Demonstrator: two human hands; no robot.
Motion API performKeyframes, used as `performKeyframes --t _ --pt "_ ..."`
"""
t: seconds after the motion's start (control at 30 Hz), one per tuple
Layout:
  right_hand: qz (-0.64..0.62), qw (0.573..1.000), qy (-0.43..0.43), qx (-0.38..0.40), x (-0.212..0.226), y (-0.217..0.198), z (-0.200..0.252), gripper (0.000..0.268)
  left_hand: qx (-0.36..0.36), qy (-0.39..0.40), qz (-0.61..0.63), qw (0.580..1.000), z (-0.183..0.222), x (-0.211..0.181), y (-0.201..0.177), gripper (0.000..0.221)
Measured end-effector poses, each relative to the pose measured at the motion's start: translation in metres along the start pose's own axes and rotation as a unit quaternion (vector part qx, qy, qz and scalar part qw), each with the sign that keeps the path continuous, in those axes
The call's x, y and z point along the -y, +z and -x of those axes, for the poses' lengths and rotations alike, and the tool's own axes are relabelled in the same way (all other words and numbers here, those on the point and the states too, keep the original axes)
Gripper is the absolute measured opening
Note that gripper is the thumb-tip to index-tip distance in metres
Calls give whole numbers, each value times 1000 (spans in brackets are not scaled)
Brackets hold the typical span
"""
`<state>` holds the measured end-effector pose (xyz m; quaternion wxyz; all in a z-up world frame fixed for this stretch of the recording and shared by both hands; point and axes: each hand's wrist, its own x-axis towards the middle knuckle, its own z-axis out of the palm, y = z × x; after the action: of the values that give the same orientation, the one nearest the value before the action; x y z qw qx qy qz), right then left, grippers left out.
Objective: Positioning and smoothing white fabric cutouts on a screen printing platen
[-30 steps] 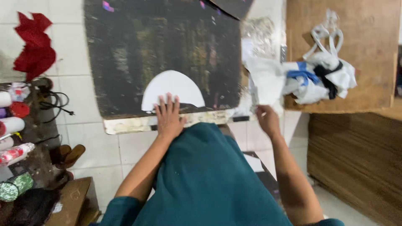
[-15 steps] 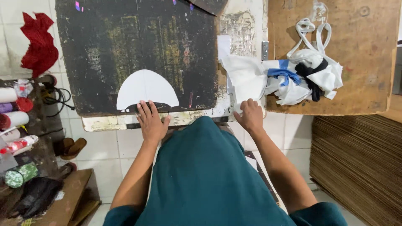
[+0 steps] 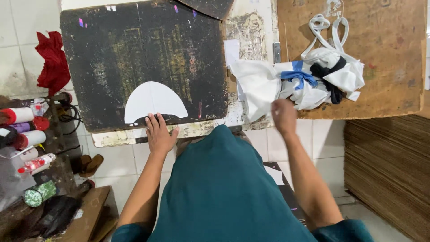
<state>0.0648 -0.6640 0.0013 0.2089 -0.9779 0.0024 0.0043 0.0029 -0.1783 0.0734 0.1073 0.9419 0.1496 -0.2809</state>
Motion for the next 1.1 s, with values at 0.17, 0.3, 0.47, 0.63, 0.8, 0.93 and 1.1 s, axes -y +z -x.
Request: performKeyframes --t 0.17,0.3,0.47,0.63,0.8,0.93,1.1 --pt "-32 990 -85 -108 11 -70 -35 14 29 21 -22 999 -18 20 7 99" --pt "-109 979 -111 -133 66 -100 -40 17 62 35 10 997 -32 35 5 101" --pt "-58 962 -195 -184 169 -104 -29 27 70 96 136 984 -6 30 -61 85" --pt "-117 952 -238 -155 275 -83 -15 28 7 303 342 889 34 20 -133 68" --pt "-259 926 -266 -71 379 -53 9 14 -61 527 421 736 21 15 -152 100" --pt "-240 933 -258 -72 426 -42 13 12 -108 543 424 717 -8 47 -140 68" --pt "-336 914 -213 -76 442 -47 9 8 56 465 424 775 -40 98 -114 24"
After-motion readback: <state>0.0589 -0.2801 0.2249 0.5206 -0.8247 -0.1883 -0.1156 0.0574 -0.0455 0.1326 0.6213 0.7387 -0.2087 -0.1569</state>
